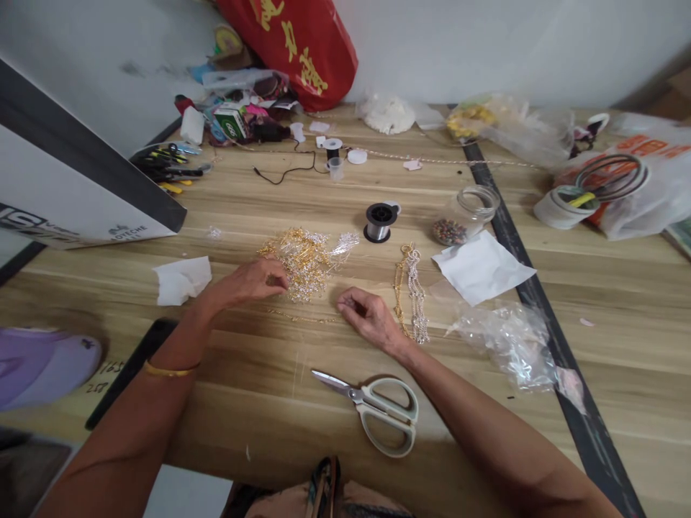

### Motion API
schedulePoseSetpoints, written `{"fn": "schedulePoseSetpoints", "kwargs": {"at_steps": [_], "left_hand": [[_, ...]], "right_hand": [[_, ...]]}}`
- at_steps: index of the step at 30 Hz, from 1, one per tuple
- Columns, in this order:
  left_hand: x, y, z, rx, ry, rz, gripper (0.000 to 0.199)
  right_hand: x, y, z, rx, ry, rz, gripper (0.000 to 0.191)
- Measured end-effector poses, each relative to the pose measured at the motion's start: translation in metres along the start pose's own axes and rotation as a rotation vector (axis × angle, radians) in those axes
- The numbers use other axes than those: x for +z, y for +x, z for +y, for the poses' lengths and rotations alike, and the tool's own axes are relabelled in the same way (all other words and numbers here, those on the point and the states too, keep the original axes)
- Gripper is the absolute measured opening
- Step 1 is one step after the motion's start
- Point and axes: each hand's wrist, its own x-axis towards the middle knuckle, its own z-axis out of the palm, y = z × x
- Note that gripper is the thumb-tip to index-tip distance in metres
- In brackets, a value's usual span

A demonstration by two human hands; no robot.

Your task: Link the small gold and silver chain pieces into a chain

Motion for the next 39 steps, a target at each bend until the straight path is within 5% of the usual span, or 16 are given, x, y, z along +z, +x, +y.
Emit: {"fn": "schedulePoseSetpoints", "kwargs": {"at_steps": [15, 39], "left_hand": [[0.014, -0.005, -0.013, 0.017, 0.046, 0.106, 0.013], [0.018, -0.008, -0.018, 0.027, -0.016, 0.108, 0.013]], "right_hand": [[0.001, 0.001, 0.001, -0.011, 0.008, 0.005, 0.02], [0.001, 0.001, 0.002, -0.006, 0.003, 0.011, 0.023]]}}
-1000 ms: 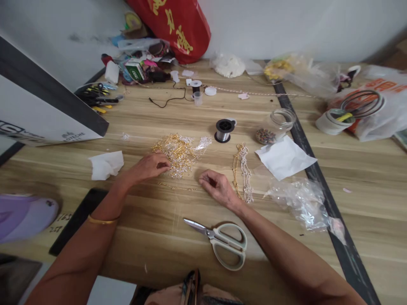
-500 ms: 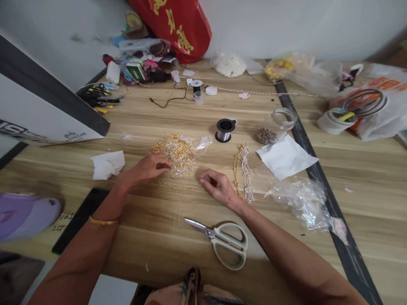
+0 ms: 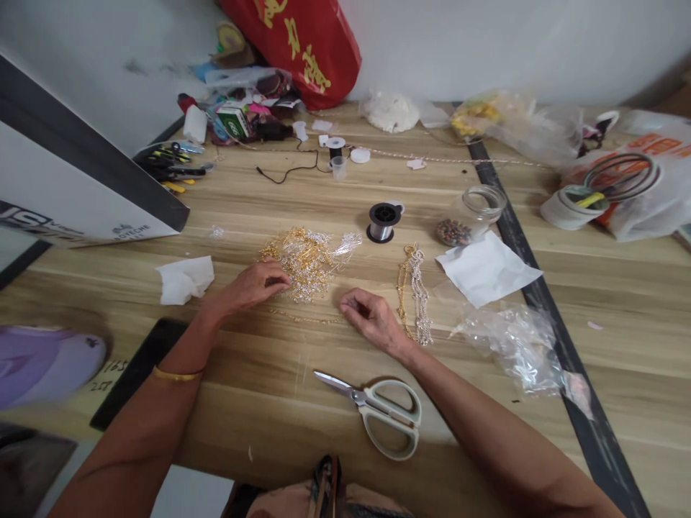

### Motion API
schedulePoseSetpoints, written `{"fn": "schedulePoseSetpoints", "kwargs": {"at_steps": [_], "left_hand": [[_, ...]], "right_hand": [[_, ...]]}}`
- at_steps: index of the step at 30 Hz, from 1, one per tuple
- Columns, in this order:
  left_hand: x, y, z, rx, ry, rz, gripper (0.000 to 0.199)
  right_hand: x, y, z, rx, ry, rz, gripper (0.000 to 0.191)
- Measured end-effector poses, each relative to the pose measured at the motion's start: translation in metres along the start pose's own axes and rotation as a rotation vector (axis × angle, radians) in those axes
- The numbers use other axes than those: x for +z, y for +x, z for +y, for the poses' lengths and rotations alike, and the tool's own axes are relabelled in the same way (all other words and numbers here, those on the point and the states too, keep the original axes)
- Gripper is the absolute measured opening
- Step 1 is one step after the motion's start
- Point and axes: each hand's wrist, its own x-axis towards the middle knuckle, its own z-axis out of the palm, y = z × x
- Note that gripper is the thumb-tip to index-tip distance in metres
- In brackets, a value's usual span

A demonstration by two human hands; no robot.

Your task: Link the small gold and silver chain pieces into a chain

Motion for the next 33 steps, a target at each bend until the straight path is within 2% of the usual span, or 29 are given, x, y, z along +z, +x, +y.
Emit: {"fn": "schedulePoseSetpoints", "kwargs": {"at_steps": [8, 13, 23, 28, 33], "left_hand": [[-0.008, -0.001, 0.014, -0.117, -0.187, 0.066, 0.015], [-0.007, -0.001, 0.015, -0.154, -0.263, 0.095, 0.013], [0.0, 0.002, 0.018, -0.071, -0.116, 0.09, 0.006], [0.006, 0.005, 0.024, -0.057, -0.048, 0.083, 0.015], [0.009, 0.006, 0.024, -0.013, 0.021, 0.071, 0.012]], "right_hand": [[0.0, 0.0, -0.001, 0.007, 0.0, -0.005, 0.026], [0.0, 0.0, 0.0, 0.004, -0.004, -0.003, 0.024], [0.0, 0.0, -0.001, 0.006, -0.015, -0.006, 0.025], [0.0, 0.0, -0.002, 0.006, -0.018, -0.001, 0.024], [0.0, 0.0, -0.002, -0.001, -0.016, 0.007, 0.023]]}}
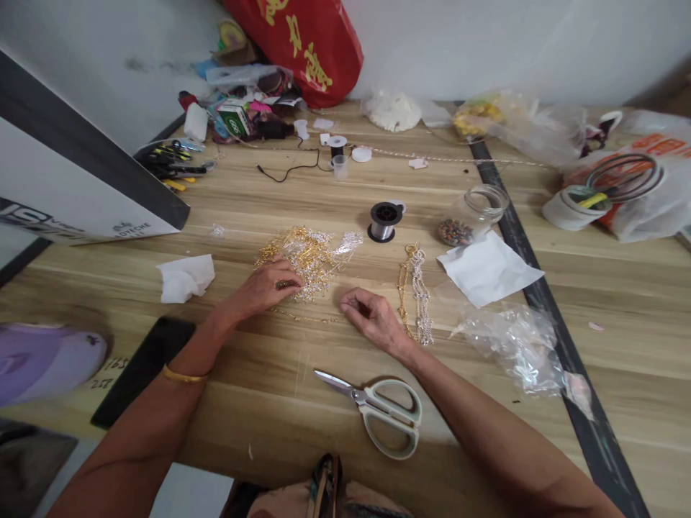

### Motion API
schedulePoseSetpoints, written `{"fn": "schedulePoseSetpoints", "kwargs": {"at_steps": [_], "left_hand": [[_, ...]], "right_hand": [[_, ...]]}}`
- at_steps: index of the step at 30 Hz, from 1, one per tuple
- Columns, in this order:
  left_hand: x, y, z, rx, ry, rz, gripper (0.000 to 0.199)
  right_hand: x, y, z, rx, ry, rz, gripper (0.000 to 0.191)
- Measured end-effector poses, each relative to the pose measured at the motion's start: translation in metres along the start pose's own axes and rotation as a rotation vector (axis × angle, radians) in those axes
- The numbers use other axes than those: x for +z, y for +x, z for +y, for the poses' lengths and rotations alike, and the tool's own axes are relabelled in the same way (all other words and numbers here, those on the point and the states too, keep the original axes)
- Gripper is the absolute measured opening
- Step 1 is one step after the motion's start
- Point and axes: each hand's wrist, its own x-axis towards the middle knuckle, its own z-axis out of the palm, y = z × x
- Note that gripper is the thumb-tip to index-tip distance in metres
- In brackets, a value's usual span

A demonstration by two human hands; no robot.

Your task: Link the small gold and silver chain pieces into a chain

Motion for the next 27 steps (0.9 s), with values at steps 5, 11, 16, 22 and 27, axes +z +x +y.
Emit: {"fn": "schedulePoseSetpoints", "kwargs": {"at_steps": [5, 11, 16, 22, 27], "left_hand": [[-0.005, -0.002, -0.006, 0.011, -0.039, 0.019, 0.01], [-0.011, -0.004, -0.01, -0.02, -0.033, 0.021, 0.01], [-0.012, -0.005, -0.012, -0.024, -0.018, 0.019, 0.011], [-0.009, -0.004, -0.014, -0.029, -0.039, 0.034, 0.008], [-0.006, -0.004, -0.011, 0.021, -0.065, 0.034, 0.008]], "right_hand": [[0.0, 0.0, 0.0, -0.002, 0.006, -0.004, 0.022], [0.001, 0.0, 0.002, -0.005, 0.012, -0.006, 0.022], [0.0, 0.0, 0.001, -0.003, 0.005, -0.003, 0.024], [0.0, 0.0, 0.002, -0.008, 0.007, -0.002, 0.022], [0.001, -0.001, 0.004, -0.01, 0.007, -0.003, 0.021]]}}
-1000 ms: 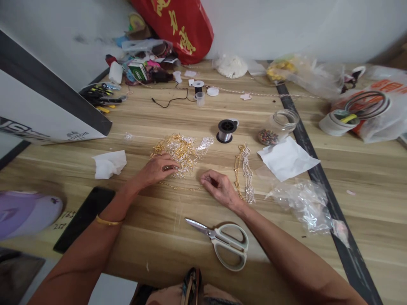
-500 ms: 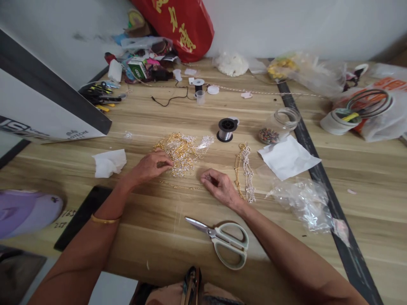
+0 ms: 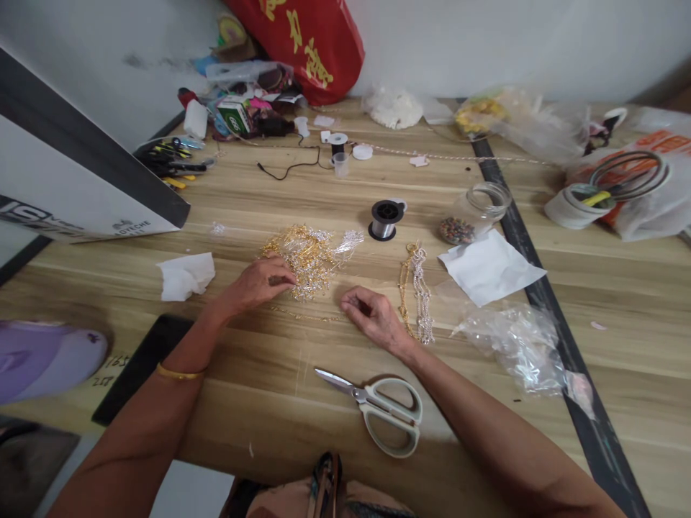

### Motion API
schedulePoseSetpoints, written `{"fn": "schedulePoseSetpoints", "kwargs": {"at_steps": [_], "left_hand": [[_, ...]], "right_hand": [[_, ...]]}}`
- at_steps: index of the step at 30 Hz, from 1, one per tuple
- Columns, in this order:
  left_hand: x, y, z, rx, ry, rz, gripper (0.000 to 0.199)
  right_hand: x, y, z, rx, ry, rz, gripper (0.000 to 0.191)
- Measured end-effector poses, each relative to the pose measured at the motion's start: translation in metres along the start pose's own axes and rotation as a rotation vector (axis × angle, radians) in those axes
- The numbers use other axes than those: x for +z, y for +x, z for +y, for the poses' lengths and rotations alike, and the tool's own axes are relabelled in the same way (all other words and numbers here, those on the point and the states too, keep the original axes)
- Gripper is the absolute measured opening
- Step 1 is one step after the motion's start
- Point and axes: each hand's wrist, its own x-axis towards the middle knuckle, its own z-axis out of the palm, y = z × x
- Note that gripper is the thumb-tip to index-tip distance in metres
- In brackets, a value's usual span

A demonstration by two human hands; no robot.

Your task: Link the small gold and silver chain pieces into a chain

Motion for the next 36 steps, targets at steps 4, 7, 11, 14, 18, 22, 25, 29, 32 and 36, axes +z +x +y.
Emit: {"fn": "schedulePoseSetpoints", "kwargs": {"at_steps": [4, 7, 11, 14, 18, 22, 25, 29, 32, 36], "left_hand": [[0.0013, 0.0007, 0.0044, 0.041, 0.048, -0.021, 0.01], [0.0016, 0.0014, 0.0064, 0.068, 0.1, -0.039, 0.011], [0.0019, 0.0018, 0.0078, 0.065, 0.131, -0.053, 0.012], [0.0023, 0.0021, 0.0089, 0.074, 0.149, -0.063, 0.014], [0.0027, 0.0023, 0.0098, 0.102, 0.17, -0.062, 0.016], [0.0039, 0.002, 0.009, 0.109, 0.182, -0.049, 0.015], [0.005, 0.0021, 0.0077, 0.107, 0.166, -0.035, 0.013], [0.0059, 0.0023, 0.0061, 0.099, 0.133, -0.012, 0.011], [0.0067, 0.0023, 0.0053, 0.105, 0.123, 0.004, 0.01], [0.0081, 0.0027, 0.0056, 0.122, 0.136, 0.026, 0.011]], "right_hand": [[-0.0004, 0.0002, -0.0003, -0.001, -0.001, -0.001, 0.021], [-0.0006, 0.0004, -0.0006, 0.0, -0.006, -0.004, 0.02], [-0.0006, 0.0002, 0.0, 0.002, -0.007, -0.006, 0.02], [-0.0007, 0.0002, -0.0001, 0.004, -0.006, -0.008, 0.019], [-0.0007, 0.0007, -0.0019, -0.001, -0.007, -0.009, 0.019], [-0.0004, 0.0009, -0.0026, -0.007, -0.007, -0.007, 0.02], [-0.0007, 0.0009, -0.0023, 0.0, -0.012, -0.009, 0.02], [-0.0014, 0.0006, -0.0028, 0.008, -0.017, -0.006, 0.02], [-0.0014, 0.0005, -0.0032, 0.006, -0.009, -0.006, 0.019], [-0.0009, 0.0003, -0.0034, 0.006, -0.005, -0.009, 0.02]]}}
